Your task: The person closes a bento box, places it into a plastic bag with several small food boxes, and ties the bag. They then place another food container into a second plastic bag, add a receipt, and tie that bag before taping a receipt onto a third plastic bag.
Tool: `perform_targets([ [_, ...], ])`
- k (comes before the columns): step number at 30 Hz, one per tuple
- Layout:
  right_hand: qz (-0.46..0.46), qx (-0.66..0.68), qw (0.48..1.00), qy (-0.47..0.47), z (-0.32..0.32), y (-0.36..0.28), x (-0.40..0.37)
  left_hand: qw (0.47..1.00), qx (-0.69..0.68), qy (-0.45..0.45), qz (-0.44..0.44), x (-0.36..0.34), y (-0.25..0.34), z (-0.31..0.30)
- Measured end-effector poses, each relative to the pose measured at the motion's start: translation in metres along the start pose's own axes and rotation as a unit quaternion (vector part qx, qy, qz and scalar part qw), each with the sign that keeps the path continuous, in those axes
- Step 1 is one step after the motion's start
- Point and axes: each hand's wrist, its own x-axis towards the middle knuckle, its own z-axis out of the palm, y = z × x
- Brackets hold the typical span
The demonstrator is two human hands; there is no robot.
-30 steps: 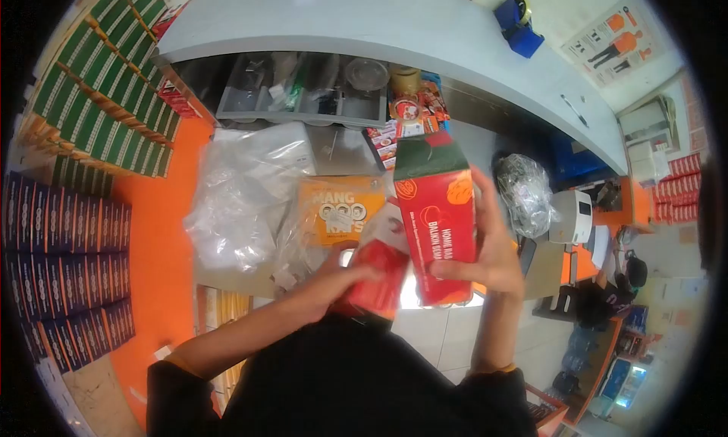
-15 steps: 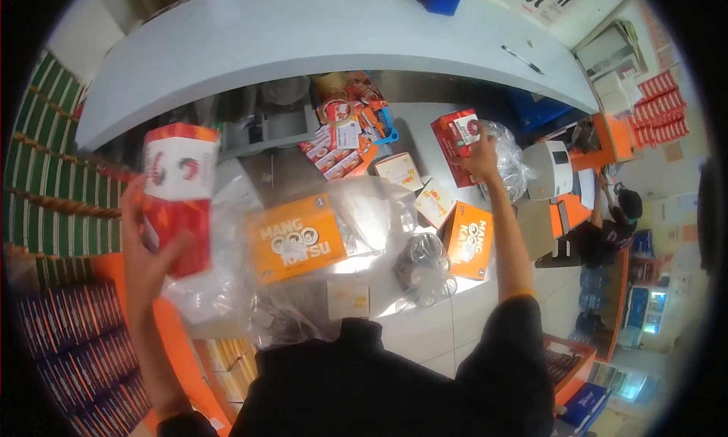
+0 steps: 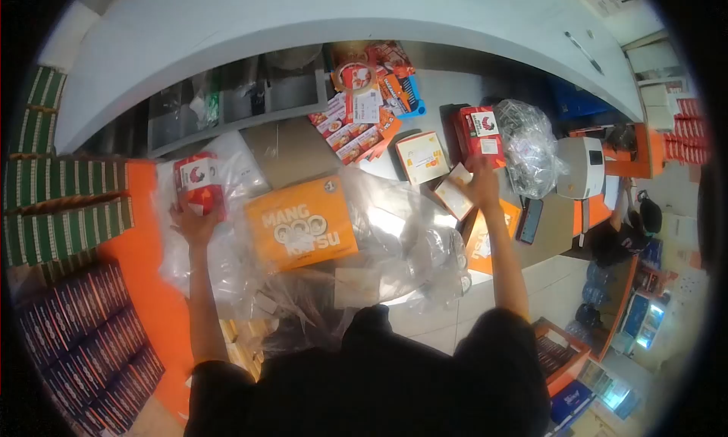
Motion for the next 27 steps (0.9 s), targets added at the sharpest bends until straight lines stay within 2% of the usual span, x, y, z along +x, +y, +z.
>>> perform_targets([
  [1, 0.015, -0.060, 0.993, -0.100, 0.004, -0.006, -0.025, 0.994, -0.106, -0.017, -0.012, -0.011, 0.004, -0.023],
  [2, -0.025, -0.115, 0.992, -0.046, 0.012, -0.008, -0.045, 0.977, -0.209, -0.030, -0.025, -0.025, 0.005, -0.056],
  [3, -0.066, -0.166, 0.984, 0.009, 0.024, -0.007, -0.058, 0.910, -0.396, -0.112, -0.049, -0.049, 0.015, -0.107],
  [4, -0.020, -0.155, 0.988, 0.010, 0.036, -0.005, -0.062, 0.800, -0.567, -0.185, -0.071, -0.079, 0.029, -0.162],
  [6, 0.029, -0.131, 0.991, 0.007, 0.038, -0.007, -0.063, 0.827, -0.522, -0.187, 0.097, -0.134, 0.051, -0.249],
  [7, 0.037, -0.124, 0.991, 0.023, 0.043, -0.003, -0.061, 0.855, -0.457, -0.188, 0.159, -0.152, 0.060, -0.276],
  [8, 0.025, -0.059, 0.996, 0.069, 0.042, -0.004, -0.063, 0.874, -0.390, -0.186, 0.220, -0.163, 0.063, -0.291],
  [9, 0.018, -0.058, 0.996, 0.071, 0.035, -0.004, -0.062, 0.877, -0.390, -0.181, 0.215, -0.171, 0.059, -0.288],
  [11, -0.047, 0.018, 0.987, 0.152, 0.000, -0.012, -0.057, 0.931, -0.162, -0.235, 0.227, -0.191, 0.049, -0.264],
  [12, -0.050, 0.076, 0.975, 0.202, -0.045, -0.047, -0.064, 0.945, -0.141, -0.212, 0.207, -0.191, 0.037, -0.246],
  [13, -0.049, 0.136, 0.957, 0.251, -0.099, -0.095, -0.077, 0.965, -0.129, -0.152, 0.171, -0.187, 0.027, -0.233],
  [14, -0.070, 0.193, 0.945, 0.256, -0.144, -0.135, -0.089, 0.979, -0.115, -0.092, 0.137, -0.182, 0.017, -0.219],
  [15, -0.089, 0.249, 0.929, 0.259, -0.177, -0.168, -0.102, 0.980, -0.116, -0.090, 0.137, -0.180, 0.001, -0.197],
  [16, -0.151, 0.335, 0.918, 0.148, -0.197, -0.189, -0.114, 0.955, -0.271, -0.102, 0.055, -0.176, -0.018, -0.171],
  [17, -0.212, 0.411, 0.886, 0.034, -0.207, -0.207, -0.123, 0.900, -0.421, -0.110, -0.028, -0.169, -0.031, -0.157],
  [18, -0.341, 0.408, 0.838, -0.120, -0.205, -0.226, -0.122, 0.898, -0.426, -0.106, -0.028, -0.159, -0.041, -0.161],
  [19, -0.456, 0.383, 0.757, -0.269, -0.199, -0.249, -0.114, 0.793, -0.551, -0.239, -0.105, -0.147, -0.048, -0.172],
  [20, -0.461, 0.337, 0.749, -0.336, -0.181, -0.275, -0.114, 0.647, -0.647, -0.364, -0.174, -0.138, -0.051, -0.184],
  [21, -0.461, 0.289, 0.737, -0.402, -0.153, -0.296, -0.113, 0.644, -0.651, -0.364, -0.171, -0.129, -0.049, -0.195],
  [23, -0.464, 0.211, 0.810, -0.290, -0.084, -0.304, -0.091, 0.608, -0.703, -0.363, -0.063, -0.115, -0.044, -0.222],
  [24, -0.411, 0.130, 0.879, -0.205, -0.061, -0.304, -0.080, 0.596, -0.694, -0.399, -0.054, -0.114, -0.038, -0.238],
  [25, -0.347, 0.048, 0.930, -0.113, -0.042, -0.302, -0.070, 0.595, -0.698, -0.396, -0.048, -0.115, -0.025, -0.253],
  [27, -0.348, 0.025, 0.932, -0.100, -0.004, -0.295, -0.058, 0.563, -0.747, -0.353, -0.016, -0.122, 0.009, -0.275],
])
